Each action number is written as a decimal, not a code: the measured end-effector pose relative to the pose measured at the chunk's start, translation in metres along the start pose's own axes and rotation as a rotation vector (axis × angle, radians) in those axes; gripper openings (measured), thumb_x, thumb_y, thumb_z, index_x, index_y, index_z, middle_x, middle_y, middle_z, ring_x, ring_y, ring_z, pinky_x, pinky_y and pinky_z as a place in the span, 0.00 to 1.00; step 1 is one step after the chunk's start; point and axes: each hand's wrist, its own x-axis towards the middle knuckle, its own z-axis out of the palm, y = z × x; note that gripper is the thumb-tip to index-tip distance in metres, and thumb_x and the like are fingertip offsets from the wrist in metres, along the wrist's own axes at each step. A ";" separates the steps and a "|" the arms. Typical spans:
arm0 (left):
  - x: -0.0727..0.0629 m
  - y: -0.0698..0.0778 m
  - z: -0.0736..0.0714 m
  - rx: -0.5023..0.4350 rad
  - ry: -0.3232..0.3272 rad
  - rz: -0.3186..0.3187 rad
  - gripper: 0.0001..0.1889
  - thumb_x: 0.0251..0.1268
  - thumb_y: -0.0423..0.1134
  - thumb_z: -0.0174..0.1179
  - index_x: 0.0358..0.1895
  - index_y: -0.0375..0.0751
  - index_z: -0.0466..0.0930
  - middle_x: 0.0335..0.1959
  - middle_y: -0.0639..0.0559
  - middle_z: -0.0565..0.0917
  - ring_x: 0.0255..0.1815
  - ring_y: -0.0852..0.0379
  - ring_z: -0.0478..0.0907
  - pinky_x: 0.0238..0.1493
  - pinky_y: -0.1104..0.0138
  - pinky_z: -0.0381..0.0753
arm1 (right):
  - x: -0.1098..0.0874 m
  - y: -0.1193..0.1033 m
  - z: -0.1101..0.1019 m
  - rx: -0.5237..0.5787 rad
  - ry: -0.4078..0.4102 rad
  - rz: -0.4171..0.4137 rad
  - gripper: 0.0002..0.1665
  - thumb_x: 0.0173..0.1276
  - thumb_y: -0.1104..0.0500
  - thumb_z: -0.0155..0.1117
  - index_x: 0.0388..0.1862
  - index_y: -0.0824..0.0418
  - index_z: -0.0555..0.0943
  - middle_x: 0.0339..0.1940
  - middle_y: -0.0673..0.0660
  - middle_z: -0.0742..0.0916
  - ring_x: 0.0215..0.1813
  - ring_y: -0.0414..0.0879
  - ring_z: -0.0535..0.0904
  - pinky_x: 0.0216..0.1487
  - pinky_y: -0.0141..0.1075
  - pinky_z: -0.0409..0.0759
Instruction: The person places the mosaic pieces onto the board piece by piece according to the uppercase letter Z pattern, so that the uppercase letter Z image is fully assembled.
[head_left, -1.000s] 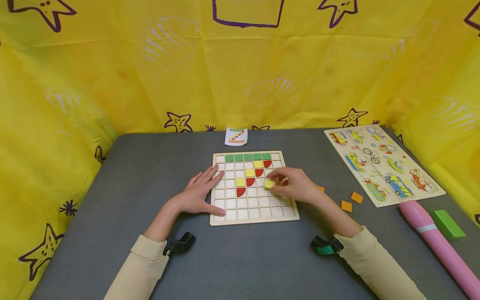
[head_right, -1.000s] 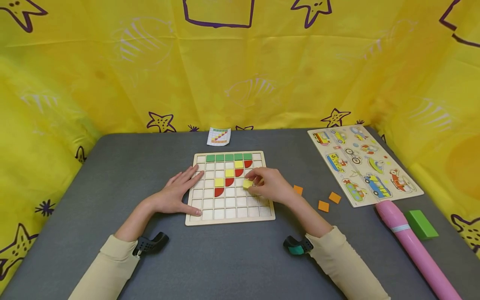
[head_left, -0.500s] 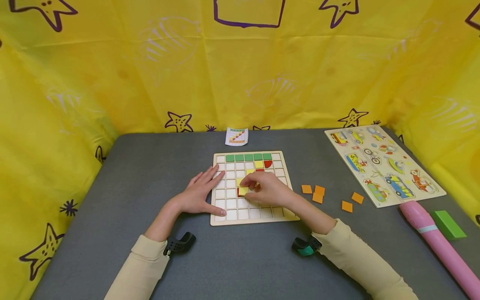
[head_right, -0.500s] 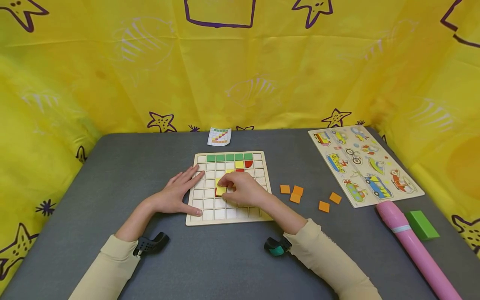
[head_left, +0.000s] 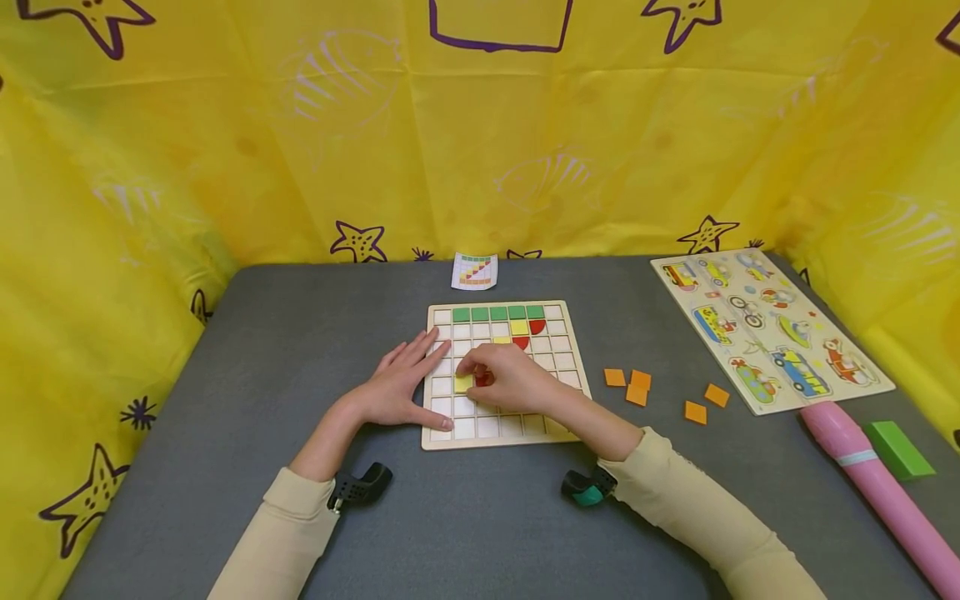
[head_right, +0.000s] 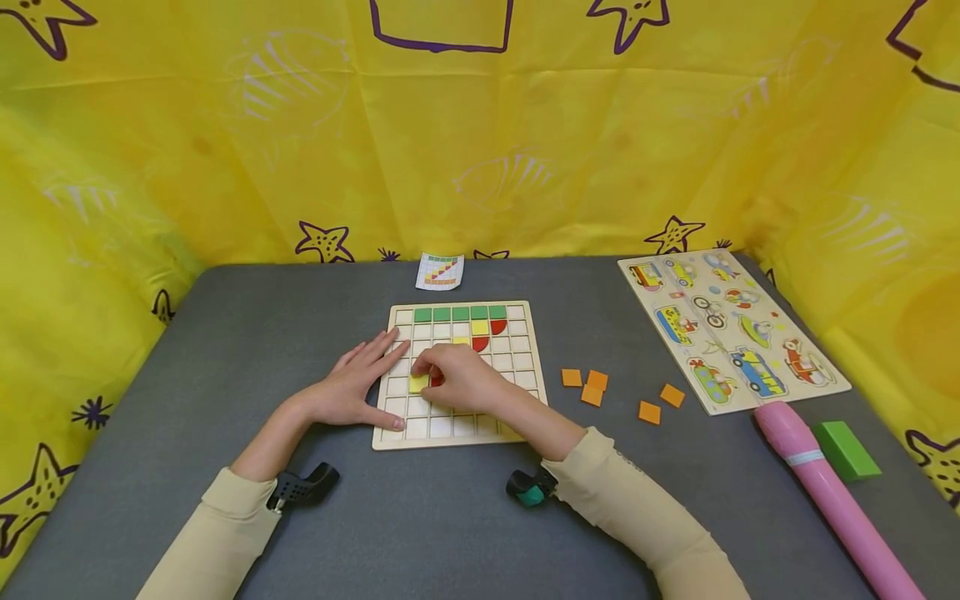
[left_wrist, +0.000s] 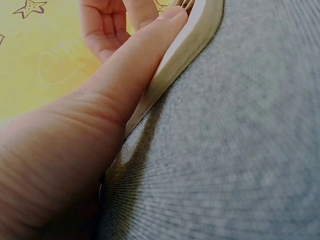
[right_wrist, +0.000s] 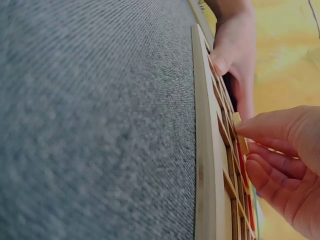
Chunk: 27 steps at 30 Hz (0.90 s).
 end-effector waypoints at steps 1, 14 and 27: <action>0.000 0.000 0.000 0.000 0.000 0.001 0.60 0.49 0.67 0.68 0.79 0.44 0.44 0.80 0.43 0.38 0.79 0.44 0.33 0.71 0.44 0.38 | 0.001 0.000 0.000 0.003 -0.001 -0.001 0.13 0.61 0.62 0.72 0.44 0.61 0.83 0.35 0.50 0.84 0.37 0.43 0.75 0.41 0.32 0.75; 0.001 0.001 0.001 -0.001 -0.003 -0.004 0.60 0.48 0.68 0.68 0.79 0.44 0.44 0.80 0.44 0.38 0.79 0.45 0.33 0.72 0.44 0.37 | -0.003 0.000 0.000 -0.006 0.011 -0.007 0.13 0.61 0.63 0.71 0.45 0.61 0.84 0.38 0.51 0.85 0.38 0.44 0.76 0.43 0.32 0.76; 0.001 0.001 0.000 0.014 0.001 -0.013 0.62 0.46 0.69 0.69 0.79 0.45 0.45 0.80 0.44 0.38 0.79 0.45 0.33 0.72 0.45 0.39 | -0.033 0.015 -0.021 0.032 0.070 0.065 0.09 0.65 0.61 0.68 0.44 0.58 0.85 0.39 0.48 0.86 0.37 0.42 0.77 0.39 0.36 0.77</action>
